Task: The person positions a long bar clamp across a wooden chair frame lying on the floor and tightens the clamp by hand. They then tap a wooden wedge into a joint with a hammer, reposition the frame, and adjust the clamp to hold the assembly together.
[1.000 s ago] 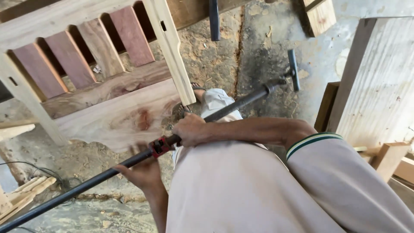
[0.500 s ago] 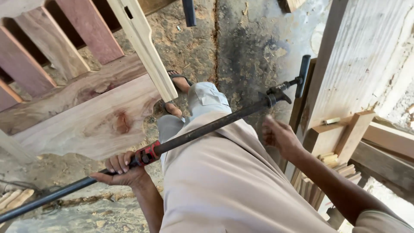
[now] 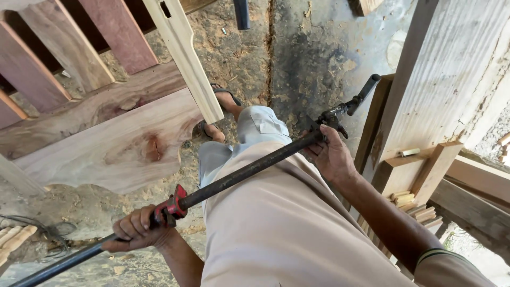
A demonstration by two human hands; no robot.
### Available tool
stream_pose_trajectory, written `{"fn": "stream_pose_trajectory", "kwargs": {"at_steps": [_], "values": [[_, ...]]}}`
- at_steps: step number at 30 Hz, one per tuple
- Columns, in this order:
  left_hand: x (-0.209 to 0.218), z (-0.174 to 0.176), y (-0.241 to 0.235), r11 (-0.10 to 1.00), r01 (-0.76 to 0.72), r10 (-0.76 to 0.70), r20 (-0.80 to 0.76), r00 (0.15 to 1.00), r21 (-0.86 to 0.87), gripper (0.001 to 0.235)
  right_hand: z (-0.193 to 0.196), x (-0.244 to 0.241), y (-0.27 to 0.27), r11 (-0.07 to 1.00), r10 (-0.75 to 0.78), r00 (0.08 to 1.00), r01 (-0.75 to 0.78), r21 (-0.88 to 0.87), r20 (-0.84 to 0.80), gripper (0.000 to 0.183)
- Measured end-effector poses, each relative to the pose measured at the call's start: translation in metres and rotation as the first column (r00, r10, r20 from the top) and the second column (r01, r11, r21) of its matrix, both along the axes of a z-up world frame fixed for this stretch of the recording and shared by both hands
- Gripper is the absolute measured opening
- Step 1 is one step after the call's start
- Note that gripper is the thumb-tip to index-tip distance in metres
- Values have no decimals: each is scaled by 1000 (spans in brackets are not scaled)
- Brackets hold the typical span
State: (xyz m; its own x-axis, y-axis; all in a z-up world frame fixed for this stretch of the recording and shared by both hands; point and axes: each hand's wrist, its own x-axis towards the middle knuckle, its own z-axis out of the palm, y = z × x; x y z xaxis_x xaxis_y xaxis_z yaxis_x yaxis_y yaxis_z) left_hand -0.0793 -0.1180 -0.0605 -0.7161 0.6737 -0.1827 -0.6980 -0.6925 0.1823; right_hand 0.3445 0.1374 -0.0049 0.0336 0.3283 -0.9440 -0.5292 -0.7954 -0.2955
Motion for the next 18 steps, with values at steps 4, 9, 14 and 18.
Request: {"fn": "stream_pose_trajectory", "kwargs": {"at_steps": [4, 9, 14, 18], "values": [[-3, 3, -21, 998, -17, 20, -66, 998, 56, 60, -3, 3, 1, 996, 87, 996, -86, 22, -36, 24], [-2, 31, -16, 997, -54, 49, -92, 995, -51, 58, -8, 6, 3, 990, 93, 971, -67, 122, -221, 27], [9, 35, -15, 997, -67, 72, -112, 991, 44, 53, 16, -4, 10, 998, 61, 996, -61, 5, -63, 28], [10, 40, -4, 990, -81, 98, -150, 984, 117, 53, 35, -20, 35, 979, 166, 986, -166, -115, -7, 29]]}}
